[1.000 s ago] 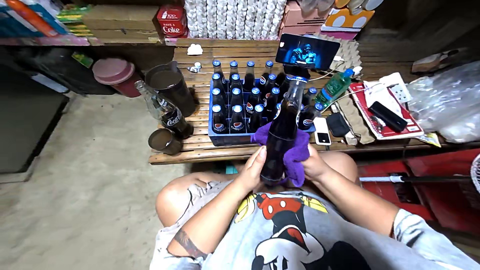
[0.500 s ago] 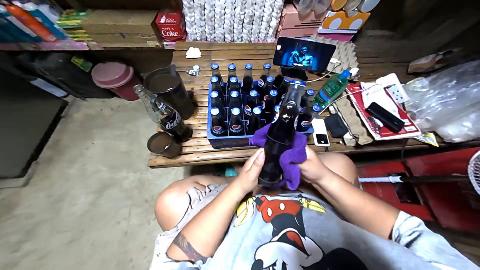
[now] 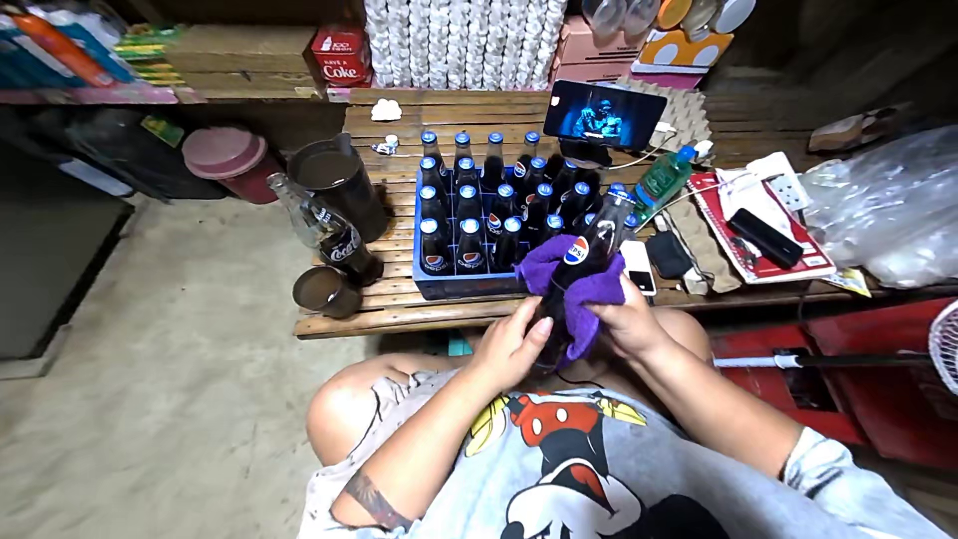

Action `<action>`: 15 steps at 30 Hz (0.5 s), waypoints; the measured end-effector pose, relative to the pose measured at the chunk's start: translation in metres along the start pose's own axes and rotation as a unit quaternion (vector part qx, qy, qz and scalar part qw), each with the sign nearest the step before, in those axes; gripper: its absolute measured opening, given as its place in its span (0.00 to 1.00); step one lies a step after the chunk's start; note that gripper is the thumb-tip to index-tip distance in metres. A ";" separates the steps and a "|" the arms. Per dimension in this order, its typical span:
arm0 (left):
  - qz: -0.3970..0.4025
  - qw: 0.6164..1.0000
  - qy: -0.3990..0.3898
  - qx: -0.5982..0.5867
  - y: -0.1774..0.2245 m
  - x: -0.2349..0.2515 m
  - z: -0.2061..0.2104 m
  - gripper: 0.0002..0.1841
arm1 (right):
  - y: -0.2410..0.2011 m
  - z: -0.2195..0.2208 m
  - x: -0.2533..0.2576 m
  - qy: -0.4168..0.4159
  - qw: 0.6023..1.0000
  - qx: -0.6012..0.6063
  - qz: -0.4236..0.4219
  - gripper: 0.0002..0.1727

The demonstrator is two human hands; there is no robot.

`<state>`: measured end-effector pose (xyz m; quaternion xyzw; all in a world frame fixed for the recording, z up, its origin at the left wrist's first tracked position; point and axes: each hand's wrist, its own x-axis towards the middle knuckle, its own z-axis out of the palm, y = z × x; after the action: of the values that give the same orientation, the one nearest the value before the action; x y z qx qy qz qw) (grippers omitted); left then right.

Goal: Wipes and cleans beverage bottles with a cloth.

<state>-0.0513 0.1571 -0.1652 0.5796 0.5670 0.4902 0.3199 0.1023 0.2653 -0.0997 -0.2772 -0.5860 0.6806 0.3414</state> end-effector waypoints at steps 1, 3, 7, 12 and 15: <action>0.016 0.999 -0.003 -0.043 -0.002 0.000 -0.001 0.43 | -0.001 -0.004 -0.001 -0.015 1.000 0.000 -0.014 0.31; 0.051 0.984 -0.017 -0.168 -0.003 -0.001 -0.003 0.43 | -0.002 -0.011 -0.001 -0.037 0.999 0.007 -0.035 0.26; 0.057 0.955 -0.049 -0.287 -0.002 -0.004 -0.004 0.45 | -0.006 -0.019 0.003 -0.063 0.997 0.013 -0.043 0.23; 0.049 0.981 -0.034 -0.187 -0.005 -0.002 -0.004 0.45 | -0.006 -0.014 0.002 -0.042 0.999 -0.015 -0.021 0.35; 0.020 1.000 -0.016 0.015 -0.003 0.000 -0.003 0.43 | -0.006 -0.008 0.001 -0.032 0.999 -0.042 0.005 0.45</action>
<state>-0.0554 0.1566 -0.1668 0.6032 0.5570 0.4792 0.3102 0.1084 0.2715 -0.0945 -0.2721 -0.6231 0.6657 0.3073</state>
